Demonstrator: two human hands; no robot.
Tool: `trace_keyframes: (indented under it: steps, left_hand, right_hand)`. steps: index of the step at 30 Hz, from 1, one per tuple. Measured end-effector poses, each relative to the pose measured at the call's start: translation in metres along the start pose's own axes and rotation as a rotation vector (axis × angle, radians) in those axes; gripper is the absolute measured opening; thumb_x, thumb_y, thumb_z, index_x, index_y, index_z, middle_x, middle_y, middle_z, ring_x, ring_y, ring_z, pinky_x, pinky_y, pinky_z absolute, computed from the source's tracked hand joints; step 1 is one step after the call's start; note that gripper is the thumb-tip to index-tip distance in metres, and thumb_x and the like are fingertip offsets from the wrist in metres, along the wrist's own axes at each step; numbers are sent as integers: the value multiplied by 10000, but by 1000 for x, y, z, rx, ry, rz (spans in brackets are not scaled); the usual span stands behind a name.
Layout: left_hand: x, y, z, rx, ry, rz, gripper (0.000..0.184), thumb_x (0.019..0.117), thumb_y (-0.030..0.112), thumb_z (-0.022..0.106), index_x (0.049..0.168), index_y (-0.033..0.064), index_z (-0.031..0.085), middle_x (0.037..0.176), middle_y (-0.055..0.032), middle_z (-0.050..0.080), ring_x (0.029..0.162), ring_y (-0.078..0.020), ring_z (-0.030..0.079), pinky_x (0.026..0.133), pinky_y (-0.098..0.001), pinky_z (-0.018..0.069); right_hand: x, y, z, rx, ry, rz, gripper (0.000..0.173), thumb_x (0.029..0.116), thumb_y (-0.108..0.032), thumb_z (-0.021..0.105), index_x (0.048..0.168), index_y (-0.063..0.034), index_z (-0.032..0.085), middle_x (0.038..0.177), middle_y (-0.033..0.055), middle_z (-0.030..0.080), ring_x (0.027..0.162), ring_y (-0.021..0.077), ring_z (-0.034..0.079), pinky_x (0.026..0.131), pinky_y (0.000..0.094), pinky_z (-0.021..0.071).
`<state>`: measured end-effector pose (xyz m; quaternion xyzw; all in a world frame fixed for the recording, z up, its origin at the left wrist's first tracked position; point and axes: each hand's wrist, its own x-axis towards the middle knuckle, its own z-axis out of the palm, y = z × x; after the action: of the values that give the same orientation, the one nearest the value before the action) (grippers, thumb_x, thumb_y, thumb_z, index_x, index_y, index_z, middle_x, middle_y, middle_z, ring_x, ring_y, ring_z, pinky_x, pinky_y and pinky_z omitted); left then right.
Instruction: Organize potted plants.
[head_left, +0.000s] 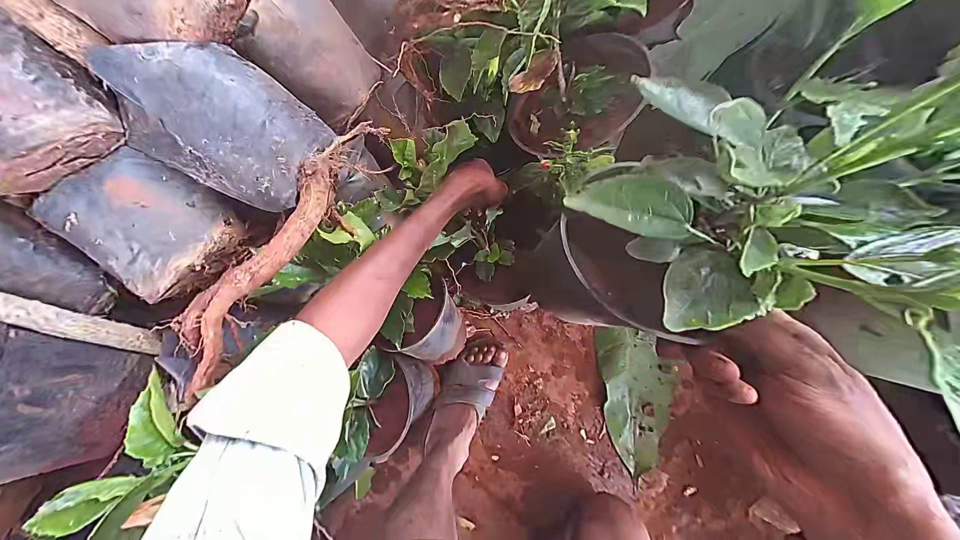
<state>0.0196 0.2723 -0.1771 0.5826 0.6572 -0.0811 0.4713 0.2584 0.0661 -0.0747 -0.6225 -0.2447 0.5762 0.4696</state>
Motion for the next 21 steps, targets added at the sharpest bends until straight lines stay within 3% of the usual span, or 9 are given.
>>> trace_keyframes:
  steps: [3, 7, 9, 11, 13, 15, 17, 19, 21]
  left_hand:
    - [1, 4, -2, 7, -4, -43, 398, 958, 331, 638, 1095, -42, 662, 1112, -224, 665, 1026, -334, 652, 862, -571, 513]
    - [12, 3, -1, -138, -8, -57, 353, 991, 269, 590, 1174, -24, 666, 1180, -191, 673, 1097, -302, 647, 928, -552, 506]
    - [9, 0, -3, -382, -58, -65, 316, 1049, 259, 484, 1204, 58, 673, 1118, -77, 740, 1013, -185, 701, 892, -419, 546]
    - [4, -4, -9, -656, -116, -32, 323, 1071, 292, 437, 1207, 89, 650, 1047, -54, 718, 922, -161, 687, 832, -364, 552]
    - [2, -7, -13, -875, -145, -8, 327, 1058, 324, 511, 1302, 118, 581, 1040, -56, 649, 897, -172, 665, 825, -366, 568]
    - [1, -8, -12, -958, -80, 4, 313, 1005, 233, 617, 1279, 84, 588, 1036, -74, 633, 889, -186, 678, 822, -366, 598]
    - [6, -11, -6, -743, -21, 82, 418, 968, 205, 676, 1331, 15, 592, 1164, -144, 684, 1015, -223, 702, 906, -388, 589]
    - [14, -12, 4, -297, 3, 237, 357, 956, 179, 694, 1245, -28, 653, 1177, -202, 689, 1070, -296, 676, 955, -492, 543]
    - [13, -3, 8, 143, -22, 309, 265, 961, 185, 666, 1169, 32, 725, 1181, -212, 695, 1136, -366, 653, 969, -603, 500]
  right_hand:
    - [-11, 4, -19, -62, 63, 9, 270, 1084, -100, 318, 1038, -146, 580, 685, -52, 623, 450, -15, 503, 397, 124, 436]
    - [-32, 2, -29, -151, 231, 137, 274, 1108, -94, 300, 992, -128, 545, 685, -68, 628, 498, -5, 545, 452, 137, 465]
    - [-38, 13, -47, -131, 237, 180, 276, 1113, -106, 279, 1003, -132, 530, 694, -69, 634, 487, -13, 535, 433, 124, 446]
    - [-41, 33, -70, -107, 219, 201, 260, 1119, -151, 274, 1023, -149, 515, 669, -64, 599, 460, -1, 503, 402, 140, 421]
    - [-43, 46, -81, -125, 226, 202, 226, 1105, -133, 300, 1074, -156, 523, 660, -71, 602, 447, -3, 498, 391, 142, 419]
    - [-44, 56, -83, -149, 231, 214, 193, 1094, -110, 325, 1138, -152, 509, 664, -68, 614, 441, -6, 497, 389, 144, 424]
    - [-45, 70, -90, -124, 213, 241, 205, 1068, -75, 339, 1191, -140, 490, 676, -40, 634, 447, 14, 523, 399, 162, 448]
    - [-45, 78, -93, -105, 209, 255, 212, 1083, -76, 333, 1225, -139, 478, 691, -38, 635, 448, 13, 525, 406, 164, 464]
    - [-45, 77, -89, -90, 211, 266, 217, 1084, -73, 316, 1198, -144, 487, 674, -49, 627, 444, 10, 523, 408, 164, 472]
